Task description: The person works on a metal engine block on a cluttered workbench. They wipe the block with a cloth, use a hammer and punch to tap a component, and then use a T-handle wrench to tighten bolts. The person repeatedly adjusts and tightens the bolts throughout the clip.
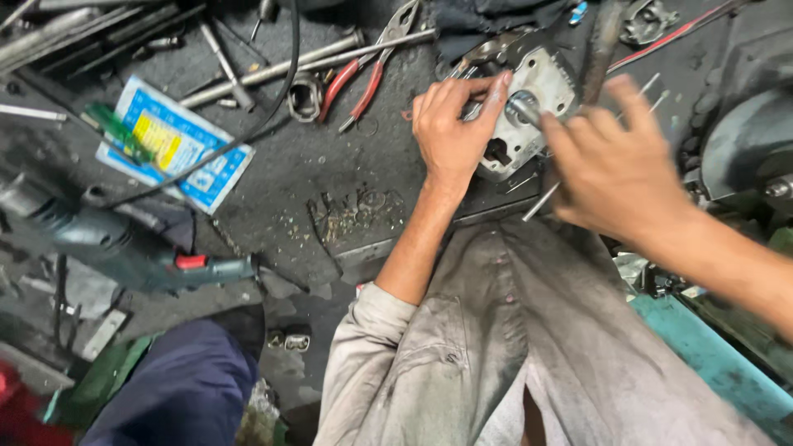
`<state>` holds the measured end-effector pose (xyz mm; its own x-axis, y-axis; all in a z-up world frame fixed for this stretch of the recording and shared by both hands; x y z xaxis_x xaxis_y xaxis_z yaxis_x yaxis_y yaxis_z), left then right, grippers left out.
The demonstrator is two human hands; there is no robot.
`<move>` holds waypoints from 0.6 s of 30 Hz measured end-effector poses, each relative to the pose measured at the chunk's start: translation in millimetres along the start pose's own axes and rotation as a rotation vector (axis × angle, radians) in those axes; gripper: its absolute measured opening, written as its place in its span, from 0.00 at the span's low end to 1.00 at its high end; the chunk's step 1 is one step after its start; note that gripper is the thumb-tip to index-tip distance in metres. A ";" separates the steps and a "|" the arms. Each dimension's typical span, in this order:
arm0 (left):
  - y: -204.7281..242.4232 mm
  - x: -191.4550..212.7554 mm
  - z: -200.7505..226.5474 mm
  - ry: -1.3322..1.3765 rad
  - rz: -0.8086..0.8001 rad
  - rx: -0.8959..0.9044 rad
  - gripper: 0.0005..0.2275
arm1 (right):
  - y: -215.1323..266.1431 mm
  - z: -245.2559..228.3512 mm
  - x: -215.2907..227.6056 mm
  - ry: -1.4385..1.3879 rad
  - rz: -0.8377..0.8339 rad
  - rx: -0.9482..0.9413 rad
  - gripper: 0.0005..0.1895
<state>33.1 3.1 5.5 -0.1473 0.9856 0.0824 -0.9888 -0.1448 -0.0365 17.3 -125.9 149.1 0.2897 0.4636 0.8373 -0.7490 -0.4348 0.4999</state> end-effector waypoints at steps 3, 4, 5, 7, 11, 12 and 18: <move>-5.4 0.4 0.9 -0.043 0.003 -0.028 0.06 | -22.7 -7.5 -24.7 0.013 -0.178 -0.044 0.35; -3.7 2.9 0.2 -0.039 -0.001 -0.012 0.06 | -28.2 -10.3 -32.6 0.027 -0.226 -0.046 0.29; -3.4 3.7 -1.1 -0.034 -0.004 0.004 0.06 | -30.9 -12.2 -37.2 0.039 -0.210 -0.002 0.30; -4.7 5.5 -2.7 -0.020 0.005 0.016 0.06 | -33.1 -6.9 -42.7 0.064 -0.168 0.100 0.33; -15.3 4.3 -9.4 0.019 0.008 -0.033 0.06 | -33.5 7.1 -60.2 -0.119 -0.330 0.012 0.37; -12.5 4.8 -10.7 0.011 0.018 -0.036 0.06 | -30.0 9.3 -63.1 -0.235 -0.293 -0.035 0.36; -7.3 5.8 -7.0 0.008 -0.020 -0.025 0.05 | -2.2 0.8 -95.2 -1.892 -0.287 -0.955 0.32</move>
<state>39.6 10.5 -0.7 -0.1271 0.9890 0.0752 -0.9906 -0.1228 -0.0598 -8.1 -169.7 68.4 0.0622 -0.9690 0.2392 -0.4050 0.1945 0.8934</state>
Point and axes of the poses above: each hand's wrist, its own y-axis away from the middle knuckle, its own x-axis out of the back of the hand, z = x × y, the point moved 3 cm from there along -y, towards the middle knuckle, and after that the axes turned 13 degrees about y, right-handed, at the moved point
